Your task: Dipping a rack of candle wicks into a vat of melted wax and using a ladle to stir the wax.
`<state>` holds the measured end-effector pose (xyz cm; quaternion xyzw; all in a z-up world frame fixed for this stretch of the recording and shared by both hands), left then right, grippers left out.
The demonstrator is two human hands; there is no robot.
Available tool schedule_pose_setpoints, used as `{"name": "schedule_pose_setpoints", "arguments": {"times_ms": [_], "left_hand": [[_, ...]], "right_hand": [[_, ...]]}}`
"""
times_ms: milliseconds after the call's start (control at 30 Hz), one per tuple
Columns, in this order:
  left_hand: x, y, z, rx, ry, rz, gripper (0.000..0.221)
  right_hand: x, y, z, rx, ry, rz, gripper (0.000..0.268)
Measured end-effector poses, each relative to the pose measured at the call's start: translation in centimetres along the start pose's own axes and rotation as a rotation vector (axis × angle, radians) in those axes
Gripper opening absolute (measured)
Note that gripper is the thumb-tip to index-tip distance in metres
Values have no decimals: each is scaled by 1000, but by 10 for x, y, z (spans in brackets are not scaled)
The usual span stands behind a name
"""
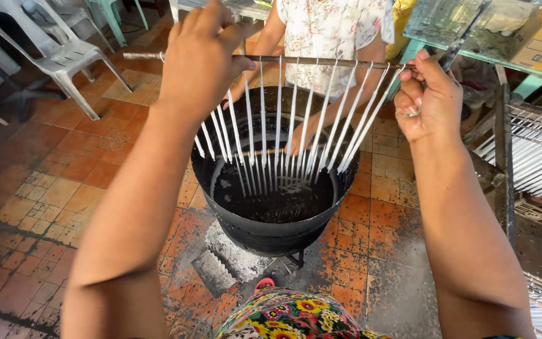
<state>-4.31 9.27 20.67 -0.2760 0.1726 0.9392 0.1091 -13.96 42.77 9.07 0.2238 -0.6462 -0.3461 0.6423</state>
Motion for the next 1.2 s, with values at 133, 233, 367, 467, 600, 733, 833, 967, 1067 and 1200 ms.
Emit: {"name": "schedule_pose_setpoints", "arguments": {"times_ms": [133, 233, 367, 467, 600, 733, 833, 967, 1067, 1200], "left_hand": [[-38, -20, -61, -168, -274, -156, 13], [1, -30, -104, -400, -154, -333, 4], [35, -46, -134, -459, -194, -392, 8], [49, -47, -139, -474, -203, -385, 10], [54, -49, -141, -478, -205, -319, 11], [53, -47, -140, -480, -219, -281, 10], [56, -46, -139, -492, -182, -304, 7], [59, -50, -149, -505, -129, -351, 4], [55, -55, -157, -496, -87, -366, 5], [32, -61, -159, -451, -169, -233, 22]], "right_hand": [[-2, -2, -5, 3, -8, 2, 17], [-2, -1, -6, 2, -5, -10, 18], [-1, 2, -13, 13, -38, -6, 16], [0, 6, -18, 9, -49, 7, 15], [3, 9, -24, 8, -49, 18, 15], [2, 9, -25, 8, -60, -4, 15], [3, 9, -26, 6, -53, 1, 16], [7, 8, -29, 8, -33, -11, 17], [10, 7, -29, 7, -25, -11, 17], [9, 6, -29, 13, -38, -3, 16]]}}
Point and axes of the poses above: each hand's wrist, its own z-axis towards the middle knuckle, its own x-axis out of the palm, y = z × x, the point moved 10 cm from there along z, towards the middle knuckle, and after that the axes turned 4 degrees about z, right-handed, at the moved point
